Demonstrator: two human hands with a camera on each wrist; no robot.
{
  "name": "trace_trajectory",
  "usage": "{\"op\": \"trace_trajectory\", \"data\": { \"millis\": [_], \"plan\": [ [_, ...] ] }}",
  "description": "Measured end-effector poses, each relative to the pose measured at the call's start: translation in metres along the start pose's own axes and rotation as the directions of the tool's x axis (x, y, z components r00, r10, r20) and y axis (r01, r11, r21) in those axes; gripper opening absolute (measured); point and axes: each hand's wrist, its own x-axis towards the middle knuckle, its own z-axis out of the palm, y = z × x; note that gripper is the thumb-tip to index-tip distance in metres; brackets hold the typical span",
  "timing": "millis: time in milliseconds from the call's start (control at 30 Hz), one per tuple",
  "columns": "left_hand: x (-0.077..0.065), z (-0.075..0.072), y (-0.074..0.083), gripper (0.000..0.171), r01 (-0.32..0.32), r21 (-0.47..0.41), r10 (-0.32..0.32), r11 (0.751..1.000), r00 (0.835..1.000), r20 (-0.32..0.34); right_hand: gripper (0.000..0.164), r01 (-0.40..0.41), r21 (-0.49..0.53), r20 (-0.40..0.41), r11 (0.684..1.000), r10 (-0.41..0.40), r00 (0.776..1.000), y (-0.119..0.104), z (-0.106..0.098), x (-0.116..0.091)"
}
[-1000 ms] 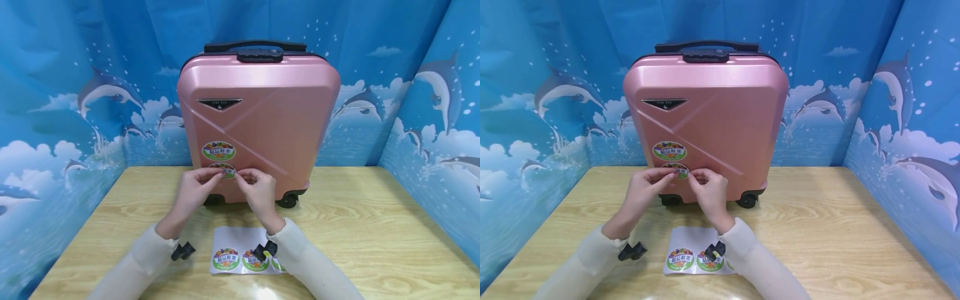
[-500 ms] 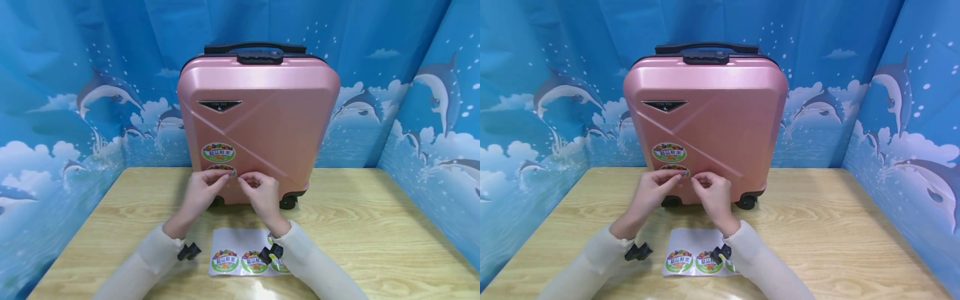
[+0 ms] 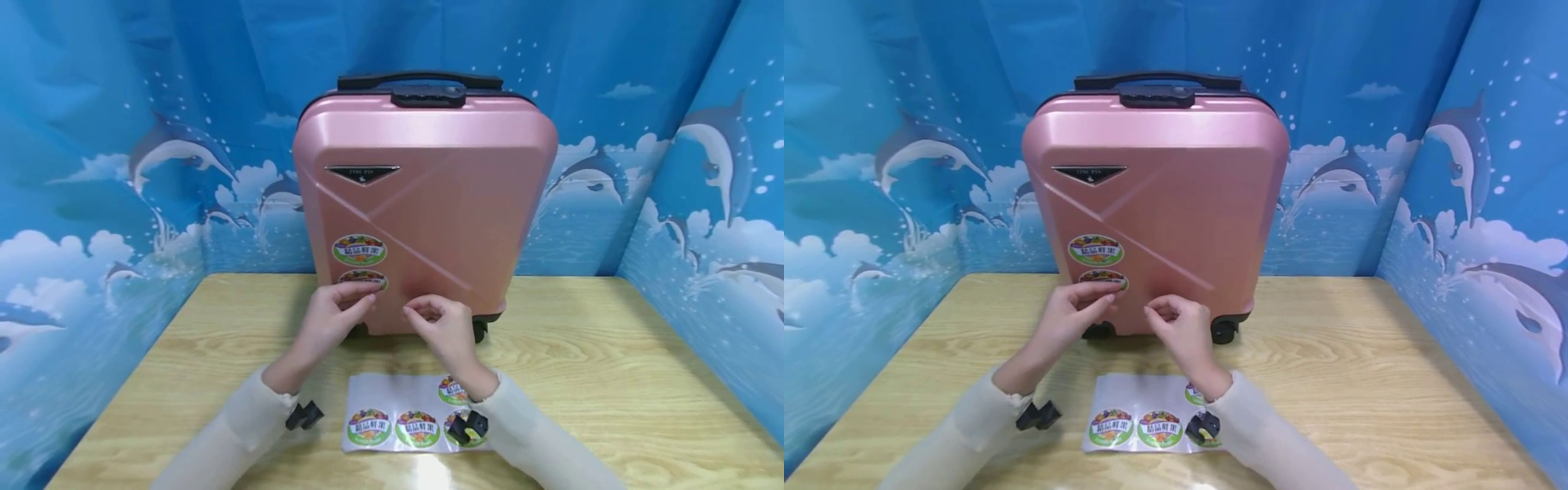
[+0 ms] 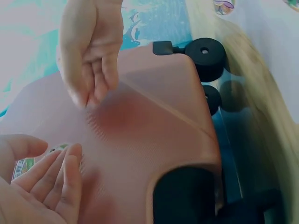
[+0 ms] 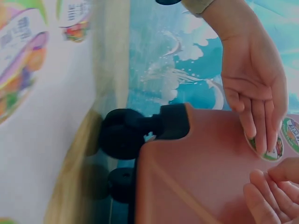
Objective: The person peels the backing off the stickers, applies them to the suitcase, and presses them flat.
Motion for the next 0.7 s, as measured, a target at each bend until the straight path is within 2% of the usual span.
{"op": "trace_trajectory", "data": {
  "millis": [200, 400, 567, 700],
  "plan": [
    [-0.005, -0.011, -0.005, 0.024, 0.025, 0.009, -0.025, 1.0, 1.0, -0.014, 0.005, -0.005, -0.072, 0.021, 0.997, 0.007, 1.0, 0.012, -0.026, -0.01],
    [-0.009, -0.022, -0.003, 0.027, 0.056, 0.023, -0.055, 0.998, 0.998, -0.018, 0.006, -0.057, -0.097, 0.023, 0.994, 0.06, 0.998, 0.021, -0.054, -0.018],
    [-0.014, -0.031, -0.002, 0.027, 0.086, 0.045, -0.083, 0.995, 0.995, -0.063, 0.004, -0.085, -0.161, 0.019, 0.983, 0.089, 0.996, 0.03, -0.077, -0.027],
    [-0.015, -0.042, -0.004, 0.027, 0.1, 0.059, -0.093, 0.993, 0.991, -0.098, 0.004, -0.103, -0.255, 0.017, 0.961, 0.111, 0.994, 0.039, -0.099, -0.032]
  ]
}}
